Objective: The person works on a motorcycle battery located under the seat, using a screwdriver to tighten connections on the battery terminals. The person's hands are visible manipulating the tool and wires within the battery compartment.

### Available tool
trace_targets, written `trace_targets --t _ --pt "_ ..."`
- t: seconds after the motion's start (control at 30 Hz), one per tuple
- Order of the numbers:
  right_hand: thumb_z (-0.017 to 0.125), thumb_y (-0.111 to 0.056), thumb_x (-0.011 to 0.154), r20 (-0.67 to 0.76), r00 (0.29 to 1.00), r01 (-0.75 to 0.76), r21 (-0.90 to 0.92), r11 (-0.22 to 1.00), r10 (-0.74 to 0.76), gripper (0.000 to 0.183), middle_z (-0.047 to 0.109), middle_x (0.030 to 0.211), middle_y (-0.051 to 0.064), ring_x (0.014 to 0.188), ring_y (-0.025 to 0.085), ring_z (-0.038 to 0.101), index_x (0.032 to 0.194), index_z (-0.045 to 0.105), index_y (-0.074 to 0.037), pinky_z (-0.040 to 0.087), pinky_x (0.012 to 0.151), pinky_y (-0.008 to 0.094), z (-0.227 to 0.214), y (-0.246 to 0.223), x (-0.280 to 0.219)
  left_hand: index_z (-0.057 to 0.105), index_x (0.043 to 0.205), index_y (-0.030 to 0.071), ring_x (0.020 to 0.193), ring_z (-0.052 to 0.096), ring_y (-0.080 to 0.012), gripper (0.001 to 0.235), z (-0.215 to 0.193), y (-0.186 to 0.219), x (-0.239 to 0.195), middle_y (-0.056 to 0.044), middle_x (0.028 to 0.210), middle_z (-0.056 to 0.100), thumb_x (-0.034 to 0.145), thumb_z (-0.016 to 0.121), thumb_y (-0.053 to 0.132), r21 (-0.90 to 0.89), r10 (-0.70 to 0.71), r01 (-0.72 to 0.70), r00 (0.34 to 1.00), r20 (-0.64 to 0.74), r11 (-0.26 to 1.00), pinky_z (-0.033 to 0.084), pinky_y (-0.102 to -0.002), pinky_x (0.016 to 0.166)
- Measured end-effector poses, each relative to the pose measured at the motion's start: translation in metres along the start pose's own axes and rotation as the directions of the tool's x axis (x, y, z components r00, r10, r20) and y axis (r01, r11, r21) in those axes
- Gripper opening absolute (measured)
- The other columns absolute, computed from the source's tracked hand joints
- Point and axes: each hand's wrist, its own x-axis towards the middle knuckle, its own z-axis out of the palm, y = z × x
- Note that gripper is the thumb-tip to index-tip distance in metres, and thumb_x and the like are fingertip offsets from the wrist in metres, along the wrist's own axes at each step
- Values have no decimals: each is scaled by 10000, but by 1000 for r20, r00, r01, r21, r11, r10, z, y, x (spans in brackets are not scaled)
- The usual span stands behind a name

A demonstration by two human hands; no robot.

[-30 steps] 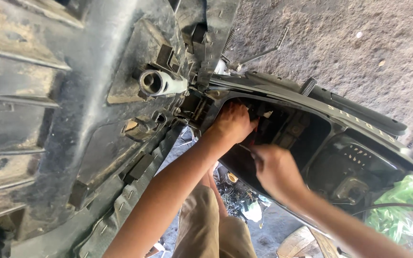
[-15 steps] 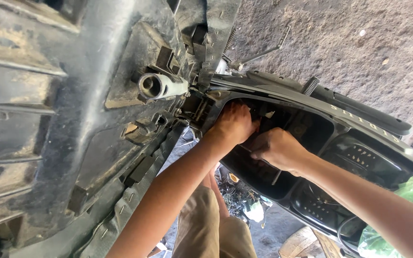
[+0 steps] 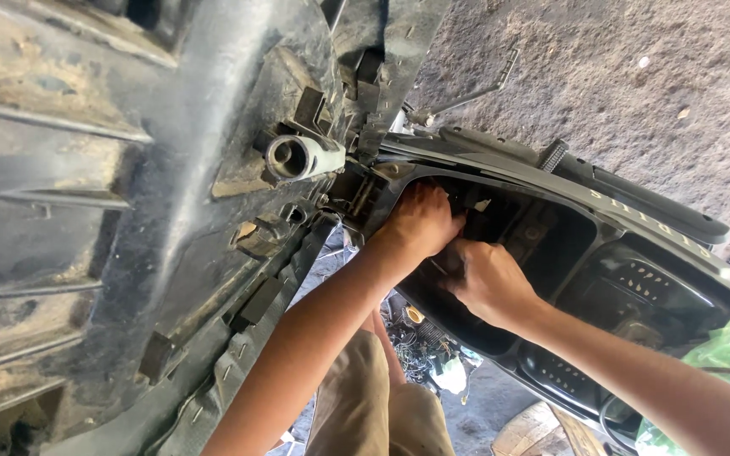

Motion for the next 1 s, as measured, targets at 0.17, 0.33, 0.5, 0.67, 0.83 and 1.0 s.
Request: trace_targets --t 0.17,0.33,0.5,0.67,0.83,1.0 --pt "856 -195 751 107 990 -101 125 987 88 349 773 885 153 804 265 772 1017 720 -16 607 748 372 -7 1 6 694 1014 -25 1005 638 -395 541 -9 3 1 -231 1039 682 936 595 501 14 -55 54 997 62 998 512 -512 888" --pt "823 -144 766 215 977 -91 411 907 1 264 823 861 126 790 221 769 974 771 11 608 750 355 -6 23 16 686 1039 -34 1022 635 -395 550 -10 4 3 -235 1060 677 957 584 500 24 -46 43 993 111 999 511 -513 900" --pt "781 -206 832 286 955 -9 303 953 -82 241 813 910 73 824 165 766 993 783 -27 593 779 329 -13 19 23 679 1061 -49 1030 627 -401 571 -6 2 6 -247 1079 664 934 595 501 -6 -81 83 986 149 997 507 -515 901" --pt "670 -238 930 413 910 -20 109 994 -27 274 794 824 120 751 222 714 978 798 0 553 747 382 -17 10 25 687 1049 -42 1052 624 -402 551 7 1 0 -235 1081 666 899 628 484 -5 -49 49 998 26 999 506 -512 935" --pt "598 -179 950 444 896 -179 298 938 30 266 800 843 98 727 183 735 1132 723 -32 593 703 345 -6 14 23 686 1043 -45 1040 625 -407 562 8 3 0 -235 1077 666 909 629 498 13 -62 61 998 11 998 505 -519 918" --pt "593 -148 982 452 884 -315 383 868 121 259 770 828 162 697 228 719 1142 732 2 603 664 382 -9 2 17 689 1026 -39 1029 626 -402 554 7 1 4 -231 1058 667 910 615 498 2 -85 85 995 43 996 510 -515 910"
